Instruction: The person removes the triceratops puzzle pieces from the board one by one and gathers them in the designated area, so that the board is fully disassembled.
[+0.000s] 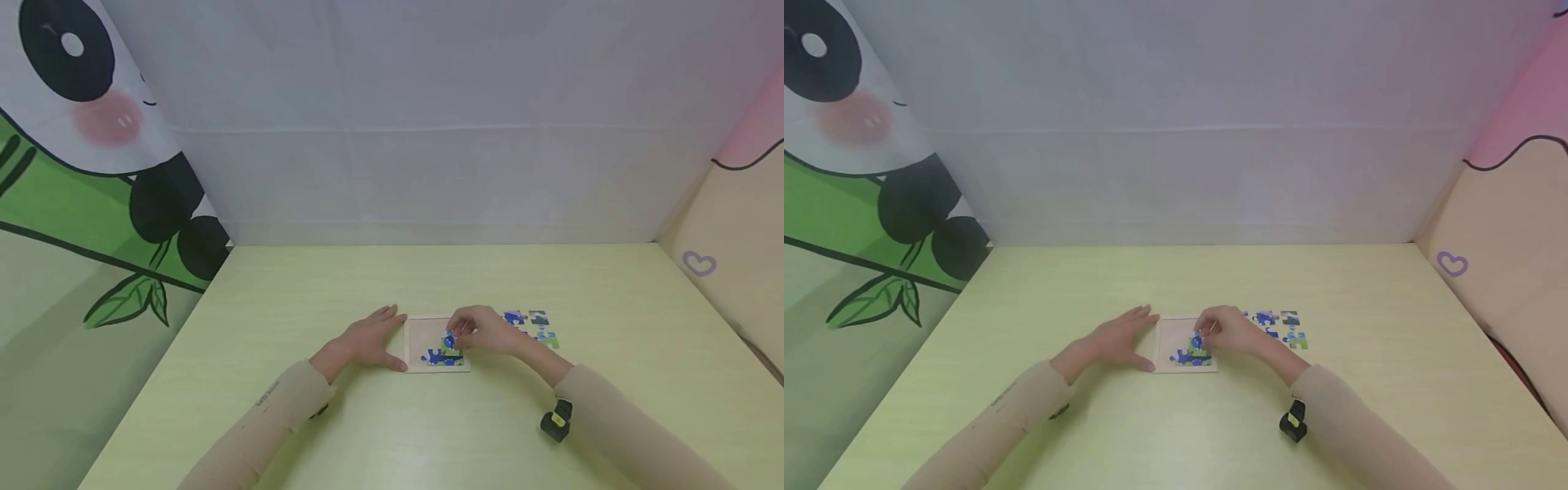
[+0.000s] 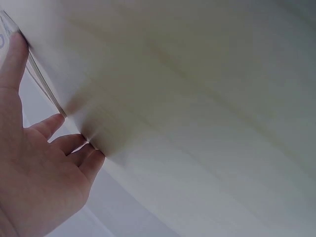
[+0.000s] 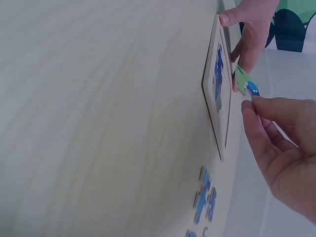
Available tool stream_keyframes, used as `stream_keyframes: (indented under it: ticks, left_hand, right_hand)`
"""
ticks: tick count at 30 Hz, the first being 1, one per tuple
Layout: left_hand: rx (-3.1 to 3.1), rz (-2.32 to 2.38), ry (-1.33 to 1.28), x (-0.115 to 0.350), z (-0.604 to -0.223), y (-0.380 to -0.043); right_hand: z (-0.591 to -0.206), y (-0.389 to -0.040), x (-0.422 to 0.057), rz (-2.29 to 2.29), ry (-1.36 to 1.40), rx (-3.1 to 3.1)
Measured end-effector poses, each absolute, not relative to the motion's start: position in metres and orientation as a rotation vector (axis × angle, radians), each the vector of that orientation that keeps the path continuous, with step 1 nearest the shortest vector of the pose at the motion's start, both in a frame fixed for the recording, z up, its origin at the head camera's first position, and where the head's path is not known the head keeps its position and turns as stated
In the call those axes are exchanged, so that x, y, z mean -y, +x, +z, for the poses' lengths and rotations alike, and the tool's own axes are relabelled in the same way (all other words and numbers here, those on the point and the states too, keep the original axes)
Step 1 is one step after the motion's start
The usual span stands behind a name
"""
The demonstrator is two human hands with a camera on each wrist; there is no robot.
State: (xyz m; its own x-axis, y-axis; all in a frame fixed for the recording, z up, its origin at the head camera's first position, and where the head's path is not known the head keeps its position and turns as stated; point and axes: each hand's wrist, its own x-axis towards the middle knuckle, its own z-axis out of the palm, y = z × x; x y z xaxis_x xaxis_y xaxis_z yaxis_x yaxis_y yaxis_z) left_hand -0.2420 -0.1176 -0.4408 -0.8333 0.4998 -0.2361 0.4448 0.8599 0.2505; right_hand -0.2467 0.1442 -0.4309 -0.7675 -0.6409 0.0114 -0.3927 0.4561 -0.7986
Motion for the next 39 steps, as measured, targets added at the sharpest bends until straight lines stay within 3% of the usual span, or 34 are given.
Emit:
stream_keyframes:
  ticks: [17,39]
  left_hand:
    - [-2.741,0.264,0.721,0.119,-0.443,-0.243]
    - [-2.742,0.267,0.719,0.118,-0.439,-0.242]
  right_hand:
    - [-0.447,-0.232,-0.213,-1.174,-0.955,-2.495]
    - [-0.452,-0.225,-0.218,-1.076,-0.874,-2.568]
